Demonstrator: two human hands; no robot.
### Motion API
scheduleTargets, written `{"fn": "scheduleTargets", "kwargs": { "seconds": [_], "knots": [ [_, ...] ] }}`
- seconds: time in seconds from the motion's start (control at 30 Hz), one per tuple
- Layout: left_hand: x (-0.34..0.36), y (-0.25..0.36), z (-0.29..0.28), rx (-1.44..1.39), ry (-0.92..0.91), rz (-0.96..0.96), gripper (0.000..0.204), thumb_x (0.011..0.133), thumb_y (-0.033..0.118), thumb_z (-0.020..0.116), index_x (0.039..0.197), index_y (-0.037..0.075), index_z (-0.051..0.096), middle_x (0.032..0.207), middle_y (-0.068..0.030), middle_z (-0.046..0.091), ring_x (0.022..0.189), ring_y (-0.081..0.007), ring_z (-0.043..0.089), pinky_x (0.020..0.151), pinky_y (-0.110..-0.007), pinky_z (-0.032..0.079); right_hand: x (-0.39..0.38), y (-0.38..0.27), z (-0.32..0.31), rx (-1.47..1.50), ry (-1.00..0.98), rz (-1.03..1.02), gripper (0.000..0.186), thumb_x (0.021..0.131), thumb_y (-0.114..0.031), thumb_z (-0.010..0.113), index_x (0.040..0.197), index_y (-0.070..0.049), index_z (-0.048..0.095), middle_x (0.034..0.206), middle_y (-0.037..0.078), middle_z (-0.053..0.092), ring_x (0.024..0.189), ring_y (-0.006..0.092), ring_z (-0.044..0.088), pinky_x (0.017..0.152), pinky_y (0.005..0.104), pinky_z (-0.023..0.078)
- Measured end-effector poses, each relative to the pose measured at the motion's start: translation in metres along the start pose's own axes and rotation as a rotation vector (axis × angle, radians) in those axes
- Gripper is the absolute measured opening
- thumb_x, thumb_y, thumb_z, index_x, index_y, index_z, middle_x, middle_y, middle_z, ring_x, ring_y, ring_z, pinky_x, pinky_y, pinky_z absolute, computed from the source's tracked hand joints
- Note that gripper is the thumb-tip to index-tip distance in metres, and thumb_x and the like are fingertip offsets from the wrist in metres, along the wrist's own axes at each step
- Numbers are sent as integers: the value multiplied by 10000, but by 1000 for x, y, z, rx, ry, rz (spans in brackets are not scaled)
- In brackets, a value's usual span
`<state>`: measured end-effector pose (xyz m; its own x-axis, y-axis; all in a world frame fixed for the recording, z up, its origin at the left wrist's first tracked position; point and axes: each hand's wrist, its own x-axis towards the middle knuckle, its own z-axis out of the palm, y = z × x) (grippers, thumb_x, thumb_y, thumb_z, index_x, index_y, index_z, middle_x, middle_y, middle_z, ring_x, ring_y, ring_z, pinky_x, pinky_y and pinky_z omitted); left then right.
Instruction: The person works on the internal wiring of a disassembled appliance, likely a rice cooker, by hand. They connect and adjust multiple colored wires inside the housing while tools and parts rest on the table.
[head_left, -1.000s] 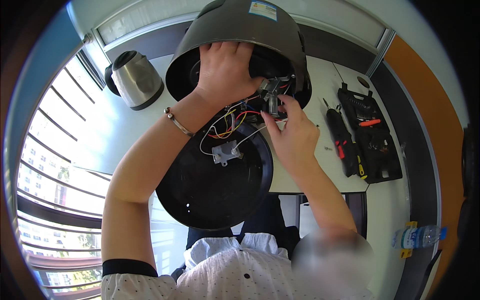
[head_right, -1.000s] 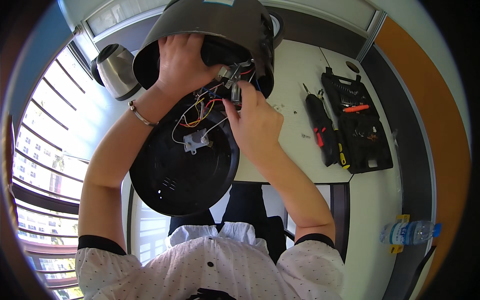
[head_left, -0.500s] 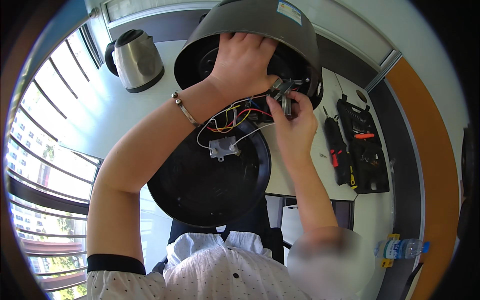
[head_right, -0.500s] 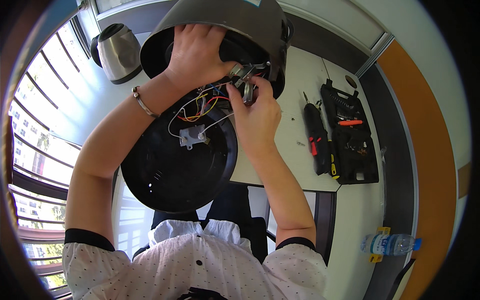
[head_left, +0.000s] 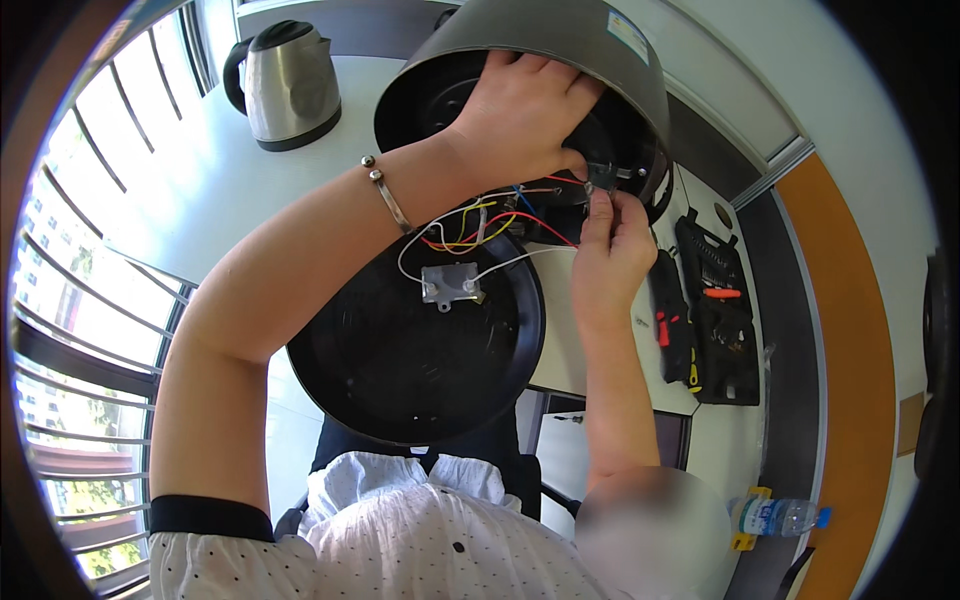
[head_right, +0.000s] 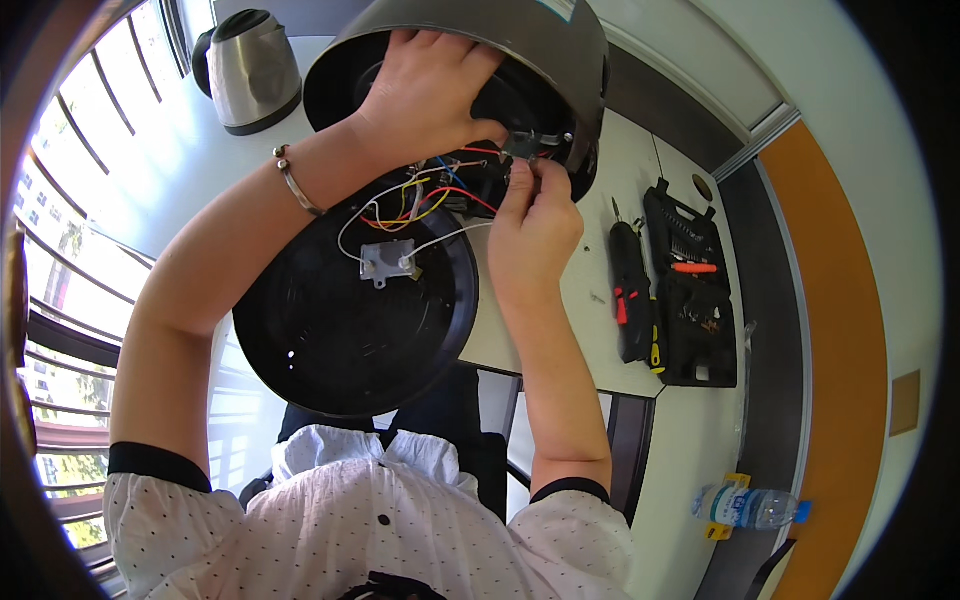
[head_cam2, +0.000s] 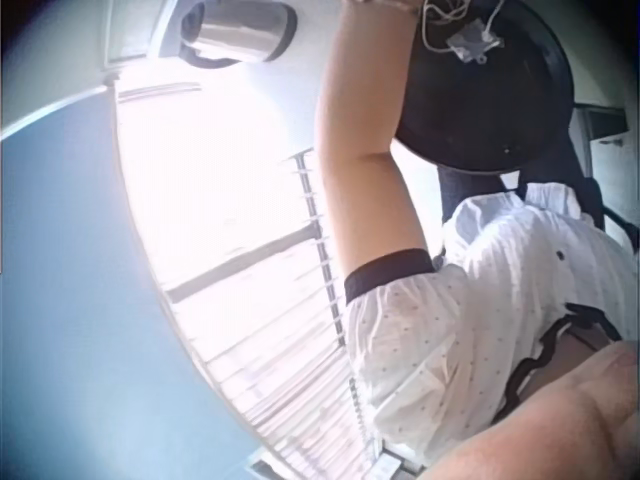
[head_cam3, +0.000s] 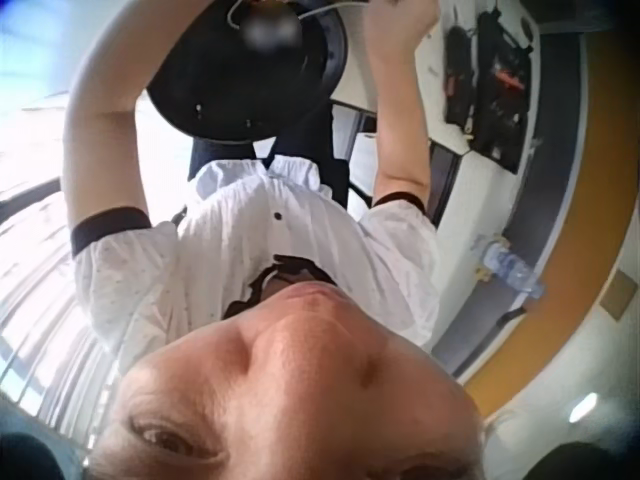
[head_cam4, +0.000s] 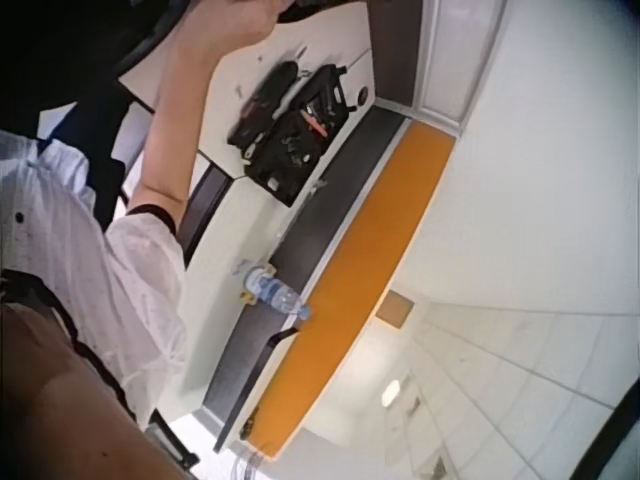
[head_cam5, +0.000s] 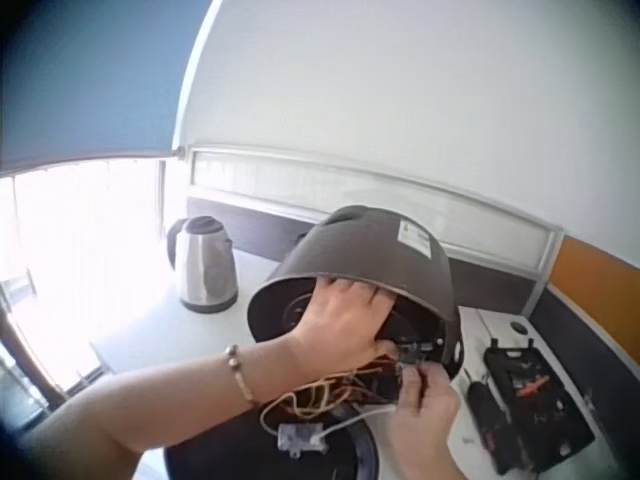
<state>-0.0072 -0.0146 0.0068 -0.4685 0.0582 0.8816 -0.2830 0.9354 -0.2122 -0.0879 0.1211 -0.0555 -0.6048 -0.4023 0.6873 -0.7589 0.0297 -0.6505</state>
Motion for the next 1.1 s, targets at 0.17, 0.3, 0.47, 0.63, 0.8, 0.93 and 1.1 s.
{"fn": "scheduleTargets", "kwargs": {
  "seconds": [0.17,0.3,0.47,0.63,0.8,0.93,1.1],
  "knots": [
    [-2,-5,-2,15,-20,46,807,515,398,799,1208,97,516,1224,-83,477,1181,-268,429,974,-497,279,-2,3,5,94,20,42,180,907,-145,534,898,32,565,602,98,578,494,151,516,487,283,412],
    [-4,-7,-8,74,-43,54,798,521,369,797,1215,94,515,1203,-73,501,1182,-252,430,977,-486,283,-4,0,8,174,-4,141,181,913,-145,532,894,33,556,599,49,549,505,90,474,483,241,395],
    [-4,-4,-2,61,-19,51,771,532,334,784,1216,93,520,1170,-64,532,1166,-246,447,976,-472,295,-6,-4,9,286,39,187,174,931,-148,510,889,19,534,641,-4,512,512,42,430,472,192,379],
    [-6,-7,-4,104,-46,73,762,544,315,778,1225,93,520,1171,-55,537,1146,-237,467,969,-465,309,-7,-9,10,338,24,205,162,936,-143,501,895,13,518,668,-7,504,524,30,421,464,170,372],
    [-9,-9,3,73,14,55,710,555,263,754,1209,91,536,1165,-48,543,1141,-225,470,951,-456,322,-8,-8,14,380,63,219,160,933,-148,511,901,9,512,684,-5,508,527,23,415,452,154,351],
    [-9,-6,8,81,90,48,611,551,199,697,1139,84,578,1118,-40,563,1110,-207,484,920,-434,339,-9,-6,12,438,51,205,156,930,-153,518,915,2,506,674,-7,494,519,22,403,435,152,321],
    [-10,-8,9,116,150,61,532,539,182,670,1057,73,609,1051,-33,579,1074,-195,499,910,-425,343,-11,-2,5,572,-74,213,136,926,-125,513,970,1,492,665,16,487,516,59,424,442,184,337]
  ]
}}
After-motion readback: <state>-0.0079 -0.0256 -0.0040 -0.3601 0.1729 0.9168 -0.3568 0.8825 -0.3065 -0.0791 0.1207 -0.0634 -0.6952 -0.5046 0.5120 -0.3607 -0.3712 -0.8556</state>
